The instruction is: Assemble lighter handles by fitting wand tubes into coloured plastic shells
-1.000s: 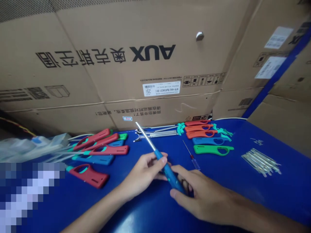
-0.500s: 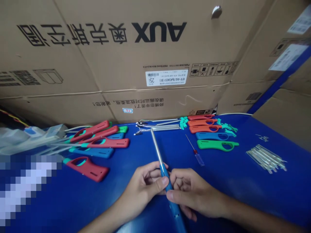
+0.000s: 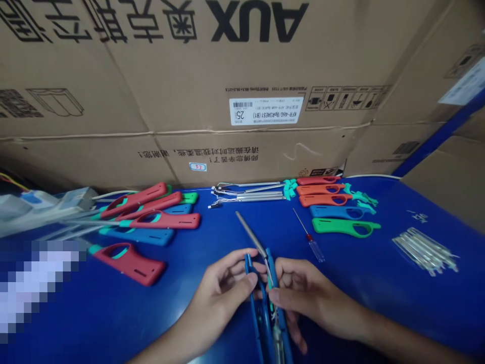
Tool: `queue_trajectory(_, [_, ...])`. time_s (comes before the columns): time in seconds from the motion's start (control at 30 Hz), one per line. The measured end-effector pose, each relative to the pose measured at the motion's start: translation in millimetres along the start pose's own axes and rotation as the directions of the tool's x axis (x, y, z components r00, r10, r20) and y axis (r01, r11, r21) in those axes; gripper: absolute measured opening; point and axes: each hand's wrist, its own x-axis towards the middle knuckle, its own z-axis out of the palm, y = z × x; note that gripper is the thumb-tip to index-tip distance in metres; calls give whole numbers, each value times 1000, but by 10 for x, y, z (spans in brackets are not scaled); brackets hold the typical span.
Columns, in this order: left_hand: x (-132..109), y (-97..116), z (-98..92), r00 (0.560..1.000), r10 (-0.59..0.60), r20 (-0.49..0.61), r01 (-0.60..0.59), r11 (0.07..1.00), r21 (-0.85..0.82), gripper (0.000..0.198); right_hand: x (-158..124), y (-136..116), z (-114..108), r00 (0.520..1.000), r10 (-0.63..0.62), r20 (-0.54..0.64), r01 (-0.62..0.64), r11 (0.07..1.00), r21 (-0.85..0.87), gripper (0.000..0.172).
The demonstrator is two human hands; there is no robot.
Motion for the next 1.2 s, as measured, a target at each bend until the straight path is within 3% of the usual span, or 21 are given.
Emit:
queue_trajectory(0.13, [-8, 24, -21, 999, -23, -46, 23, 1000, -5, 49, -11, -53, -21, 997, 80, -22, -81, 996, -32, 38])
queue_trajectory(0.27, [-69, 50, -97, 984, 127, -123, -72, 923, 377, 47, -49, -109, -45, 987, 160, -30, -162, 981, -107, 37])
queue_trajectory(0.33, [-93, 59, -153, 955, 276, -110, -141, 745, 652, 42, -71, -120, -56, 982, 184, -49, -189, 969, -162, 36])
queue_trajectory(0.4, [-101, 76, -204, 892, 452, -12, -215, 447, 869, 38, -90, -118, -67, 976, 191, -109, -211, 953, -217, 32])
queue_trajectory(0.47, [-94, 101, -244, 827, 552, 110, -241, 169, 956, 34, -104, -108, -73, 967, 164, -197, -215, 937, -274, 31])
queue_trajectory(0.53, [-78, 126, -279, 805, 564, 184, -232, 14, 973, 31, -113, -100, -67, 958, 120, -260, -205, 923, -326, 28])
queue_trajectory(0.63, [-52, 146, -342, 822, 525, 223, -197, -105, 975, 30, -125, -102, -37, 951, 75, -299, -199, 890, -410, 20])
queue_trajectory(0.77, [-61, 151, -369, 806, 530, 265, -207, -167, 964, 31, -150, -111, -3, 961, -60, -271, -109, 817, -566, 9])
queue_trajectory(0.87, [-136, 146, -256, 794, 493, 356, -321, -157, 934, 30, -165, -93, -7, 965, -172, -197, 2, 758, -652, 10])
queue_trajectory(1.03, [-295, 114, 35, 861, 278, 427, -430, -52, 901, 36, -193, -54, -20, 976, -157, -152, 1, 698, -716, 34])
queue_trajectory(1.2, [-329, 107, 102, 905, 178, 385, -394, 14, 919, 40, -213, -33, 4, 972, -183, -146, 15, 670, -742, 38])
